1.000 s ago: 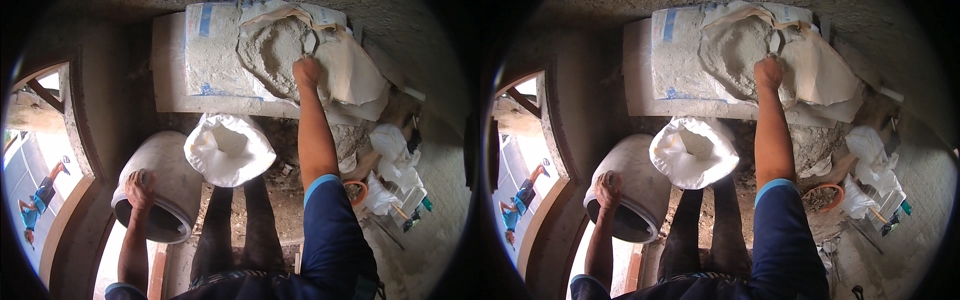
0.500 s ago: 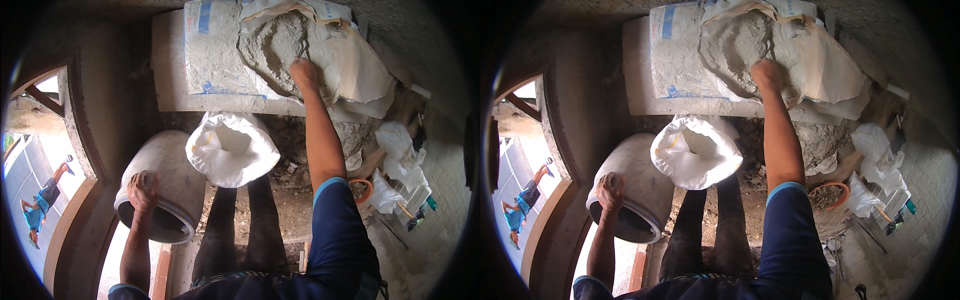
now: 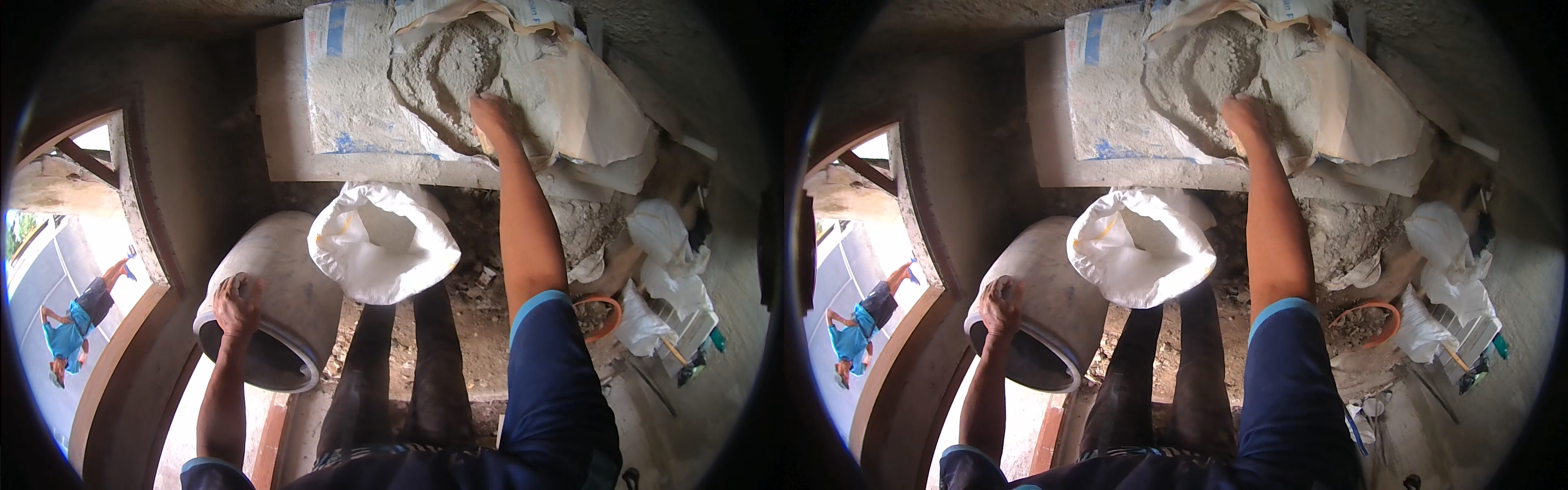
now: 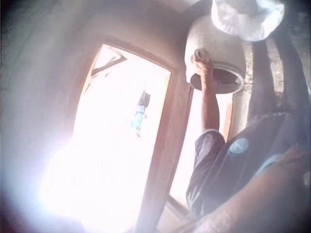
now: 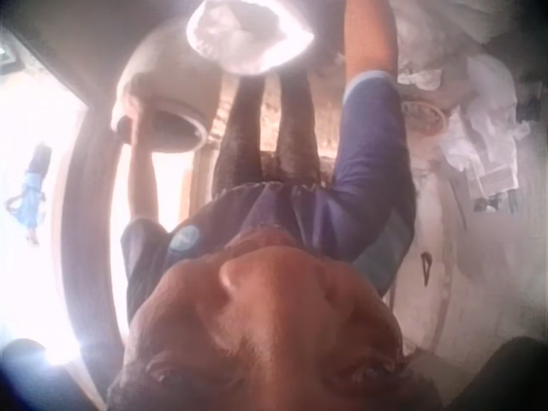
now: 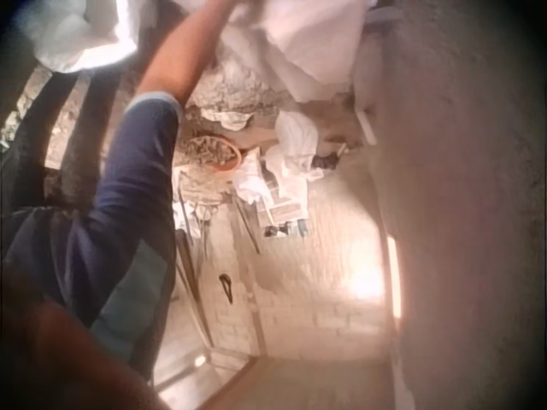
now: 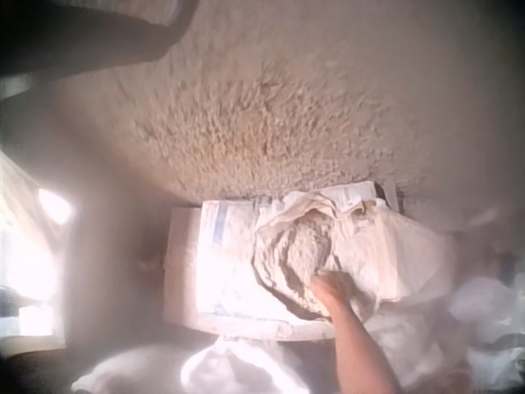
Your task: The person scoops white plaster powder from one bag into another bag with a trowel, then uses their hands to scoop more powder into the same bag.
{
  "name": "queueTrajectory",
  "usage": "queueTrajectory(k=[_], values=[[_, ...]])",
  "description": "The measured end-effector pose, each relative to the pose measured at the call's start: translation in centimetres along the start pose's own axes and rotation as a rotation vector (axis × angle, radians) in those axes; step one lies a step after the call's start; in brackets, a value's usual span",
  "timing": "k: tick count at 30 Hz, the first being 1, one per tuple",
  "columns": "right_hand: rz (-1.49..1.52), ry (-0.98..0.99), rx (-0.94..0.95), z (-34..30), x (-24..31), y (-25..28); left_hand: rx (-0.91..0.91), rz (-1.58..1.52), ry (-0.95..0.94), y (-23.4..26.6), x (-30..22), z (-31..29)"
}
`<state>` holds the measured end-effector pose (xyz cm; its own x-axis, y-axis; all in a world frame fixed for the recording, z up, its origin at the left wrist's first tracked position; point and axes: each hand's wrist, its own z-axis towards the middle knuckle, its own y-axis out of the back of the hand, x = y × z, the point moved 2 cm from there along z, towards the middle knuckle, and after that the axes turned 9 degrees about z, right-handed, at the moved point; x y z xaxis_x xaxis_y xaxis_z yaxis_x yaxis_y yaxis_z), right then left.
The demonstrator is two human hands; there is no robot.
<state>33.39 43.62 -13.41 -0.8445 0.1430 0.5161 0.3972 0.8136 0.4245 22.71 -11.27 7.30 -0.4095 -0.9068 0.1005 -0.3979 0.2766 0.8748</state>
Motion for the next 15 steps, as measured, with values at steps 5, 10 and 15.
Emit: queueTrajectory(k=[5,10,15], values=[[0.260,0.038,0.049,-1.3,-1.9,0.9,0.019,0.040,-0.007,0.3,0.0,0.0],[0.368,0.026,0.093,-2.8,-2.8,2.5,-0.022,0.027,-0.017,-0.3,0.6,-0.1],[0.470,-0.009,0.104,-5.0,-3.0,4.5,0.014,0.047,-0.004,-0.1,0.3,-0.1]])
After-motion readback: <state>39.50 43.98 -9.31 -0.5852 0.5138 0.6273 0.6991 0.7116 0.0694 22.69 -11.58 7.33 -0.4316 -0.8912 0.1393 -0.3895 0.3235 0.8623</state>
